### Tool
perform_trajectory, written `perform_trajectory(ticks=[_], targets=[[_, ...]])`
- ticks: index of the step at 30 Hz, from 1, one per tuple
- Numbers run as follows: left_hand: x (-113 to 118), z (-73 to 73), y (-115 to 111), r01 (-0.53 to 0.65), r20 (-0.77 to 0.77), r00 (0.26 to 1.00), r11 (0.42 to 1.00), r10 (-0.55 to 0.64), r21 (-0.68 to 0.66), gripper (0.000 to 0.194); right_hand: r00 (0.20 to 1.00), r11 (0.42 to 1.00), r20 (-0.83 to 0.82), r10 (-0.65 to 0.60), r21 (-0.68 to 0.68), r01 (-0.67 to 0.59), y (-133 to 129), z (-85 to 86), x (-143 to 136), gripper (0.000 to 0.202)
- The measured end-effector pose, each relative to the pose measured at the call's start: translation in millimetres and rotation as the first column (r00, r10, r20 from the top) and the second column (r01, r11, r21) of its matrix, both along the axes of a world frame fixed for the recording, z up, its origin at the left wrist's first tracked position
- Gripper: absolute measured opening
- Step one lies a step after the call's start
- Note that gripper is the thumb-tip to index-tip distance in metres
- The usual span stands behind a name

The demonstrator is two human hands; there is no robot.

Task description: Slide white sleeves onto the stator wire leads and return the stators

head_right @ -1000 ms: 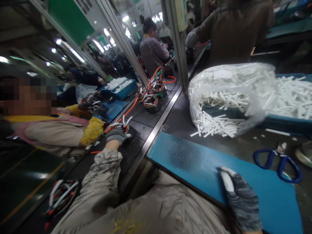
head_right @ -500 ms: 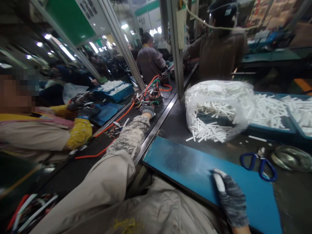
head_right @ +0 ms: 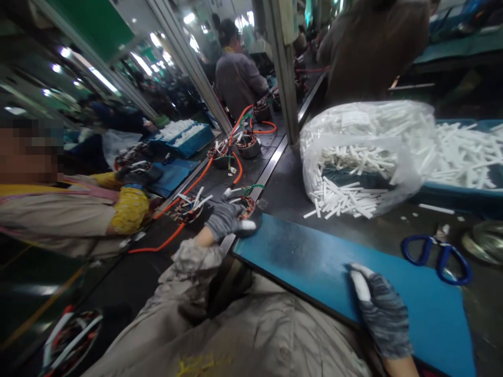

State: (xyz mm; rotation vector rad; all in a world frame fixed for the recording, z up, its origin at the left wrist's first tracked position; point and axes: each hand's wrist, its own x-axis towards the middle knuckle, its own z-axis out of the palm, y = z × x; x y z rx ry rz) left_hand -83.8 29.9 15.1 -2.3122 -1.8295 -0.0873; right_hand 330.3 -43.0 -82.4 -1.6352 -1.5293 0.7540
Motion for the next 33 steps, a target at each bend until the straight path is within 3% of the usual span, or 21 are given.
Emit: perform_trajectory(ticks=[3,5,6,7,9,11,12,14,16,19,22,24,25,28,29,31,33], targets=[[57.6,-14.3,-35.1,-0.07,-0.013,0.998,0.992,0.069,-0.105,0.052,0.997,0.997,0.07,-0.011,0.083,0.005,-1.6,-2.5,-2.2,0.047],[92.8,-4.6,-50.0,-0.027,0.041,0.999,0.988,0.034,-0.151,0.058,0.994,0.979,0.113,0.012,0.203,-0.035,0.1,1.1,-10.5,0.04],[105.0,6.5,-53.3,0.072,0.149,0.988,0.984,-0.047,-0.165,0.062,0.99,0.957,0.133,0.051,0.276,-0.087,1.8,5.3,-16.8,0.035],[112.2,19.9,-53.0,0.21,0.29,0.944,0.964,-0.157,-0.163,0.066,0.984,0.923,0.148,0.095,0.357,-0.143,4.1,10.9,-23.9,0.029],[110.6,45.7,-41.6,0.494,0.534,0.755,0.866,-0.381,-0.08,0.062,0.956,0.832,0.195,0.221,0.474,-0.289,9.5,25.0,-38.4,0.019],[91.6,56.9,-18.8,0.588,0.632,0.613,0.808,-0.474,0.037,0.05,0.934,0.752,0.207,0.292,0.553,-0.358,14.4,38.9,-49.9,0.028],[78.6,54.5,-5.6,0.555,0.658,0.592,0.827,-0.465,0.085,0.049,0.928,0.737,0.206,0.312,0.564,-0.373,16.0,44.6,-53.9,0.032],[52.3,35.6,19.0,0.559,0.681,0.591,0.828,-0.432,0.041,0.051,0.904,0.712,0.206,0.374,0.561,-0.423,17.7,52.3,-59.1,0.039],[32.9,7.2,35.5,0.655,0.685,0.537,0.755,-0.493,0.029,0.046,0.859,0.663,0.226,0.459,0.557,-0.501,19.3,55.4,-62.1,0.044],[25.5,-27.9,39.2,0.636,0.637,0.616,0.77,-0.464,-0.053,0.043,0.76,0.543,0.264,0.593,0.566,-0.62,25.9,56.7,-64.0,0.055],[36.2,-37.4,24.0,0.525,0.595,0.72,0.841,-0.359,-0.129,0.048,0.657,0.461,0.26,0.708,0.534,-0.709,34.5,58.8,-60.4,0.067],[42.7,-32.1,9.2,0.48,0.63,0.721,0.864,-0.29,-0.151,0.05,0.625,0.479,0.195,0.756,0.486,-0.731,37.4,60.0,-56.0,0.067],[43.9,-27.6,1.4,0.466,0.654,0.708,0.872,-0.266,-0.15,0.051,0.636,0.526,0.131,0.761,0.449,-0.722,37.8,60.5,-54.4,0.062],[39.9,-12.6,-20.4,0.454,0.699,0.679,0.876,-0.223,-0.162,0.051,0.739,0.761,-0.193,0.645,0.243,-0.601,38.6,64.1,-54.3,0.044],[37.7,-7.9,-26.2,0.452,0.693,0.688,0.874,-0.214,-0.179,0.052,0.752,0.808,-0.304,0.585,0.142,-0.571,40.3,66.9,-55.7,0.043],[36.5,0.5,-34.1,0.407,0.659,0.725,0.897,-0.2,-0.175,0.055,0.732,0.818,-0.459,0.504,-0.02,-0.575,47.5,75.3,-59.1,0.048],[43.2,7.0,-36.8,0.365,0.62,0.748,0.927,-0.237,-0.087,0.061,0.695,0.762,-0.502,0.515,-0.105,-0.64,58.2,85.6,-61.4,0.05]])
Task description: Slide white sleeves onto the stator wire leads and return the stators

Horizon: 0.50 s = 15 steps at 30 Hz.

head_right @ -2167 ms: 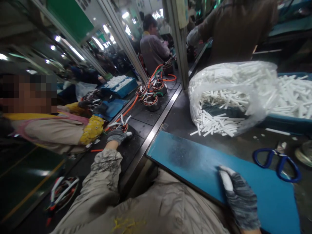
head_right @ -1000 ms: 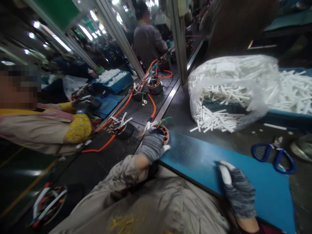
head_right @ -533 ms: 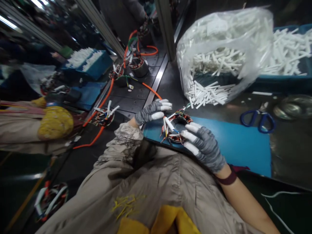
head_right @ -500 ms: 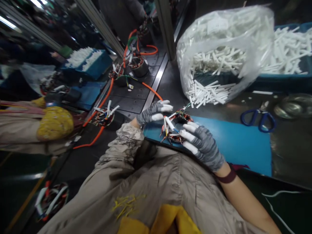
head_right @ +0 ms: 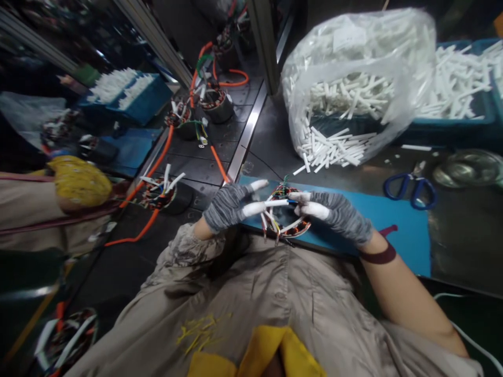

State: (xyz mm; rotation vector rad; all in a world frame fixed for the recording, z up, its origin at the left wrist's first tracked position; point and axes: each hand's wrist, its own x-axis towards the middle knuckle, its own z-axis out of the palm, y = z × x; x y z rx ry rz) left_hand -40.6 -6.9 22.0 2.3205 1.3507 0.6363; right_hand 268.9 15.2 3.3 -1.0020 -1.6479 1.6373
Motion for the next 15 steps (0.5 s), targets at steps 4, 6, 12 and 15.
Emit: perform_trajectory(ticks=[4,6,12,15], targets=[[32.5,7.9,5.4,0.157,-0.086,0.985,0.986,-0.152,0.057,0.054,0.991,0.994,0.09,0.104,-0.043,-0.101,19.5,14.8,-1.3,0.05],[47.1,11.2,8.7,0.158,-0.208,0.965,0.987,-0.158,-0.017,0.048,0.986,0.993,0.125,0.108,-0.053,-0.102,24.1,17.2,-1.7,0.049],[47.3,18.9,8.8,0.17,-0.332,0.923,0.98,-0.195,-0.102,0.044,0.977,0.986,0.148,0.154,-0.091,-0.141,24.9,22.1,-7.1,0.052],[37.0,19.2,7.2,0.186,-0.203,0.957,0.976,-0.206,-0.114,0.036,0.971,0.981,0.162,0.178,-0.101,-0.163,21.2,26.8,-13.1,0.052]])
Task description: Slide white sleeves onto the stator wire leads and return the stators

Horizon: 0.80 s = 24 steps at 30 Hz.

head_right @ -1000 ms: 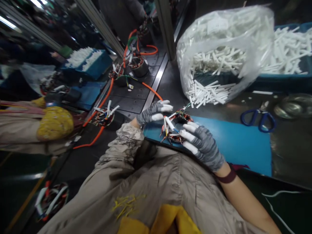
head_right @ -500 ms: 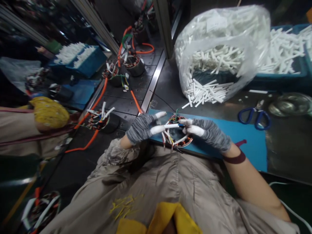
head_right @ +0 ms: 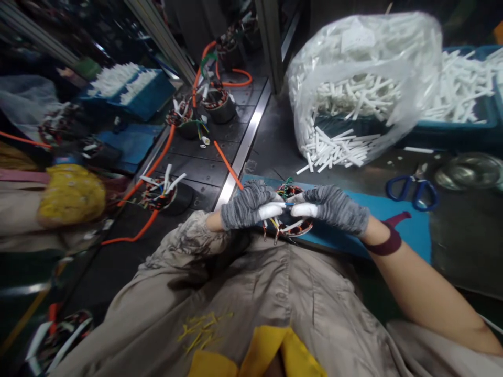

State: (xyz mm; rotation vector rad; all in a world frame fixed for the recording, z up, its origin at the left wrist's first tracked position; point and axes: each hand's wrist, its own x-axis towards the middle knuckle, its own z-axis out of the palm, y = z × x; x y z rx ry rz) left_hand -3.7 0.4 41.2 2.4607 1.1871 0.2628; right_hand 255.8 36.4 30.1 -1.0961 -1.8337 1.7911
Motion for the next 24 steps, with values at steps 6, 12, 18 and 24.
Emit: perform_trajectory(ticks=[6,12,18,24], targets=[[-5.7,-4.5,2.4,0.077,0.331,0.944,0.984,-0.021,-0.159,0.029,0.998,0.999,-0.06,-0.031,-0.03,0.029,-9.8,1.2,-5.6,0.046],[-2.6,-12.1,10.0,0.121,0.364,0.929,0.984,-0.065,-0.134,0.033,1.0,0.981,0.006,-0.028,0.194,0.027,-11.8,-9.4,-10.0,0.043],[4.6,1.8,11.0,0.061,-0.168,0.984,0.998,-0.056,0.023,0.052,0.995,0.826,0.09,-0.036,0.563,-0.021,-12.6,-13.5,-0.5,0.041],[38.6,2.6,25.1,0.239,-0.246,0.944,0.969,-0.219,0.054,0.054,0.981,0.923,-0.071,-0.179,0.333,0.192,-14.0,-9.4,30.3,0.051]])
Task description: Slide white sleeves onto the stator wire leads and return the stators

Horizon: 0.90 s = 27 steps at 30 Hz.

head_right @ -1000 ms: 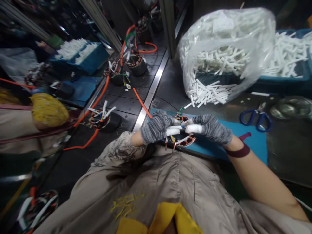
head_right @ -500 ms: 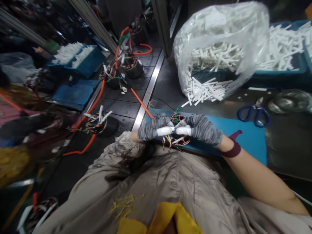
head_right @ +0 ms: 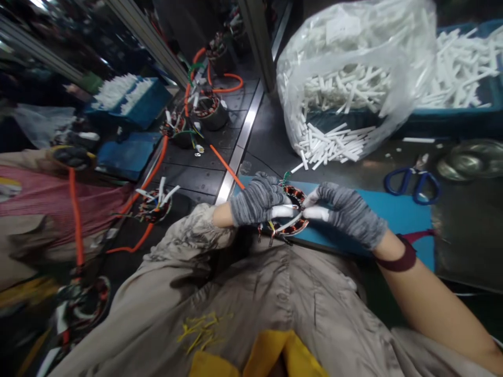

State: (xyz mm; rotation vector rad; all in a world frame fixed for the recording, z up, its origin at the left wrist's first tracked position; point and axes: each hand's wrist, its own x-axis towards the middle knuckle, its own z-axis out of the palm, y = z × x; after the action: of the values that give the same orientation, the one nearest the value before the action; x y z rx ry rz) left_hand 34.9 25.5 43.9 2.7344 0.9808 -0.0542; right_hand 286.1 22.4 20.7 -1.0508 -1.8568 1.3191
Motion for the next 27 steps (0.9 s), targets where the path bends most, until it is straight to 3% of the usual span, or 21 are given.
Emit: perform_trajectory(ticks=[3,5,9,11,14,16,18,21,24,27], targets=[[16.4,-6.1,6.3,0.07,0.026,0.997,0.997,-0.071,0.037,0.046,0.999,0.991,-0.026,-0.037,-0.131,0.033,-2.0,-1.0,4.0,0.06],[9.9,-7.7,8.8,0.067,0.111,0.991,0.997,-0.071,0.042,0.049,0.998,0.986,-0.019,-0.067,-0.156,0.063,-5.8,-4.3,6.4,0.06],[-48.0,-17.1,15.1,0.072,0.387,0.92,0.997,-0.064,-0.005,0.068,0.997,0.978,0.022,-0.08,-0.191,0.083,-20.2,-17.3,10.5,0.055],[-80.1,-30.9,17.4,0.193,0.459,0.879,0.977,-0.13,-0.092,0.066,0.998,0.978,0.034,-0.057,-0.201,0.063,-25.1,-25.1,9.3,0.053],[-103.3,-56.1,11.1,0.217,0.557,0.826,0.96,-0.085,-0.176,0.053,0.998,0.992,0.044,-0.049,-0.116,0.054,-19.6,-35.5,3.9,0.053],[-99.0,-68.0,-3.0,0.129,0.549,0.835,0.979,-0.02,-0.16,0.047,0.996,0.998,0.067,-0.066,-0.009,0.066,-5.7,-41.9,-1.1,0.053],[-82.6,-73.2,-24.7,-0.052,0.445,0.891,0.995,0.084,-0.083,0.046,0.983,0.987,0.15,-0.104,0.139,0.083,14.4,-48.5,-8.6,0.047],[-48.0,-72.2,-60.9,-0.357,0.191,0.922,0.93,0.335,0.091,0.053,0.89,0.937,0.408,-0.204,0.343,0.058,48.1,-57.4,-27.2,0.038],[-20.5,-67.5,-82.9,-0.44,0.072,0.897,0.875,0.435,0.2,0.055,0.756,0.922,0.6,-0.262,0.387,0.012,72.8,-60.1,-46.4,0.031],[-14.9,-63.8,-85.9,-0.442,0.168,0.895,0.868,0.413,0.227,0.057,0.743,0.921,0.607,-0.281,0.388,0.032,76.1,-53.5,-46.1,0.025]])
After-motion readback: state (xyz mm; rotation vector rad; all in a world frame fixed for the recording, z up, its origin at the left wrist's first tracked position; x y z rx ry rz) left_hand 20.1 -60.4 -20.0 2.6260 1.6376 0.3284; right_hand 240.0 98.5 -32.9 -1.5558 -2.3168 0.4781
